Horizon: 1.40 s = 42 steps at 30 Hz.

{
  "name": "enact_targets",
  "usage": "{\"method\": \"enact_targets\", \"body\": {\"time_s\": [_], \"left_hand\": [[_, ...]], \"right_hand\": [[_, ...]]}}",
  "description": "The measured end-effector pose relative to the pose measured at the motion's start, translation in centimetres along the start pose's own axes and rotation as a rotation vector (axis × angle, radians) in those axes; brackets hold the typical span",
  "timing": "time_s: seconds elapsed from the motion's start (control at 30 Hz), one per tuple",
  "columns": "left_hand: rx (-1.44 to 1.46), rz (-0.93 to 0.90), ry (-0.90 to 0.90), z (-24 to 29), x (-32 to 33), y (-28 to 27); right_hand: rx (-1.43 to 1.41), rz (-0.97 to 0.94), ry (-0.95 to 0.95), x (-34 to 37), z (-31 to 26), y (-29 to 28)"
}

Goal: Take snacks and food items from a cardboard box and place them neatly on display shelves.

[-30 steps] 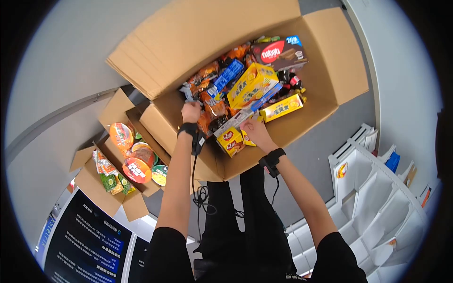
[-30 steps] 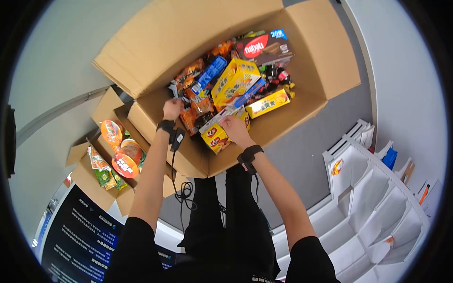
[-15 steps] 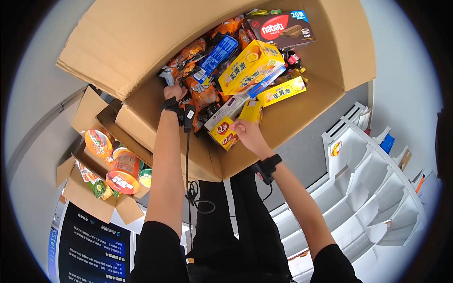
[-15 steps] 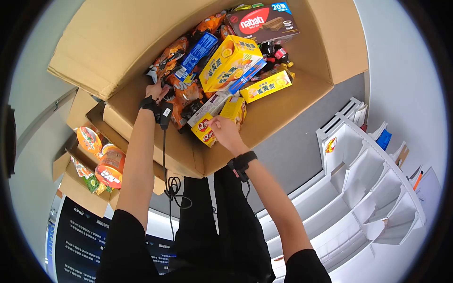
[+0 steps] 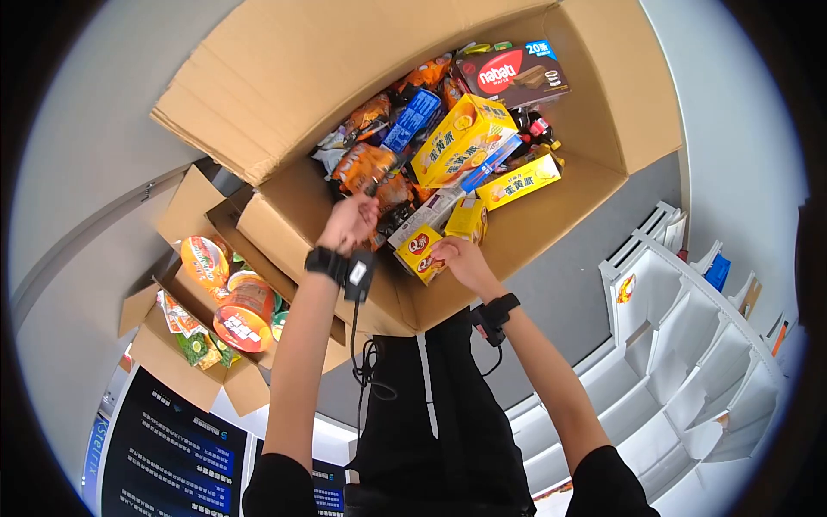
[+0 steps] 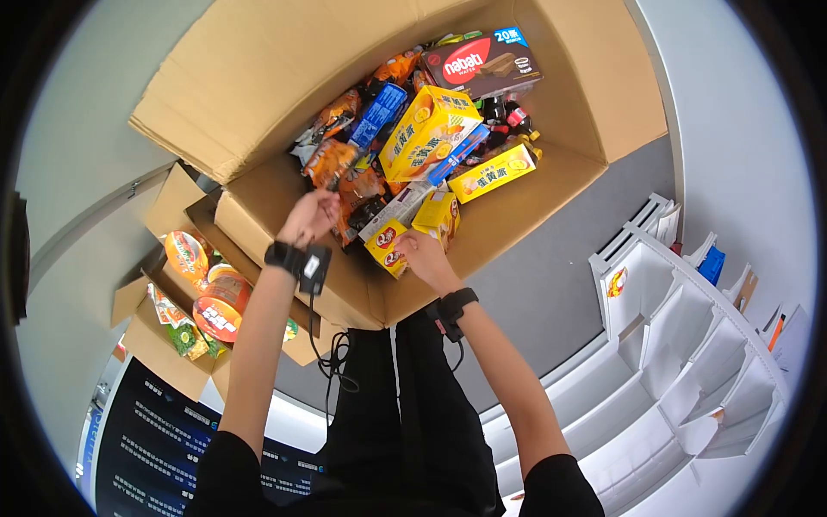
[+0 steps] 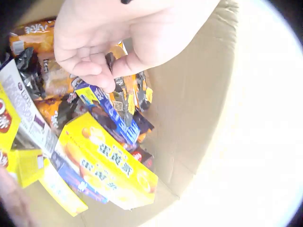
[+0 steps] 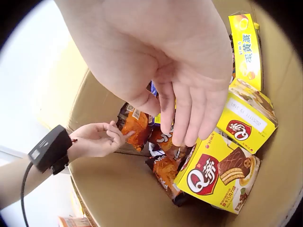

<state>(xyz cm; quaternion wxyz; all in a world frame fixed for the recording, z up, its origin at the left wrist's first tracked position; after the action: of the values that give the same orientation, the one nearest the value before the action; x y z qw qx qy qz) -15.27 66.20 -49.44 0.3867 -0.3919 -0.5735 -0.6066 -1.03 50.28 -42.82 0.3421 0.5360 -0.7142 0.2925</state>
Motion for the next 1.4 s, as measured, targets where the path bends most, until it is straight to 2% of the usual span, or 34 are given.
{"method": "enact_targets", "body": {"time_s": [0.03, 0.07, 0.1, 0.13, 0.17, 0.23, 0.27, 0.3, 0.37, 0.4, 0.47, 0.5, 0.53, 0.6, 0.73, 0.9, 1.07, 1.13, 1.3, 1.4], "left_hand": [[0.002, -0.041, -0.005, -1.0, 1.1, -0.2], [-0.031, -0.028, 0.068, -1.7, 3.1, 0.3], [-0.055, -0.130, 0.114, -2.4, 4.9, 0.8], [-0.088, -0.129, 0.114, -3.3, 7.0, 1.3], [-0.189, -0.123, 0.081, -3.8, 9.1, 2.2], [-0.460, -0.242, 0.067, -5.7, 11.2, 2.3], [-0.592, -0.303, 0.057, -6.7, 11.9, 2.3], [-0.597, -0.306, 0.064, -7.4, 12.6, 2.2], [-0.829, -0.460, 0.181, -8.6, 13.6, 2.4], [-0.834, -0.462, 0.188, -8.8, 13.8, 2.5], [-1.058, -0.498, 0.181, -9.4, 13.9, 2.7], [-1.116, -0.393, 0.257, -9.0, 14.1, 3.2], [-1.124, -0.394, 0.267, -9.3, 13.7, 3.3], [-0.976, -0.225, 0.279, -9.6, 12.3, 2.8], [-0.918, -0.229, 0.372, -9.1, 11.6, 3.3], [-0.994, -0.242, 0.365, -11.1, 12.8, 3.7], [-1.011, -0.292, 0.342, -13.4, 13.9, 4.9], [-1.043, -0.296, 0.362, -14.8, 13.9, 5.5], [-1.257, -0.258, 0.422, -19.3, 13.3, 7.1], [-1.380, -0.264, 0.431, -22.0, 15.1, 10.7]], "right_hand": [[-0.103, -0.024, 0.001, -0.3, 0.6, 0.1], [-0.106, -0.025, -0.013, -0.2, -0.1, 0.2], [-0.333, 0.002, 0.127, 0.0, -0.7, 0.2], [-0.559, 0.027, 0.270, 0.4, -1.1, 0.2], [-0.559, 0.028, 0.261, 0.7, -1.7, 0.1], [-0.868, 0.002, 0.331, 1.5, -2.2, 0.3], [-0.868, 0.001, 0.322, 1.8, -2.1, 0.3], [-0.798, -0.028, 0.336, 2.3, -1.9, 0.3], [-0.647, -0.114, 0.324, 2.6, 0.7, 0.0], [-0.647, -0.113, 0.315, 3.4, 0.5, 0.0], [-0.596, -0.092, 0.273, 4.9, -0.6, 0.1], [-0.630, -0.060, 0.224, 4.7, 0.6, 0.0], [-0.631, -0.060, 0.211, 5.1, 0.7, 0.0], [-0.475, -0.080, 0.016, 5.8, 0.5, 0.0], [-0.442, -0.116, -0.015, 7.3, -0.2, 0.5], [-0.463, -0.148, -0.004, 10.7, -0.2, 0.0], [-0.511, -0.148, -0.077, 13.3, 1.5, -1.1], [-0.516, -0.132, -0.165, 14.2, 3.1, -1.4], [-0.572, -0.026, -0.207, 18.7, 5.6, -4.2], [-0.537, 0.021, -0.238, 21.4, 9.6, -5.8]]}}
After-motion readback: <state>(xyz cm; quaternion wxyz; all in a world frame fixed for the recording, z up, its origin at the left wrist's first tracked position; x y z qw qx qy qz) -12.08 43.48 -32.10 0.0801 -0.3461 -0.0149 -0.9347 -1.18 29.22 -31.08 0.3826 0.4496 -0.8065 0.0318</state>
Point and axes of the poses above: each hand's wrist, its own x-axis away from the middle knuckle, its own y-axis out of the palm, z = x × y, the point moved 3 cm from there along -x, towards the middle knuckle, and after that the axes turned 8 degrees about -x, right-handed, at the moved point
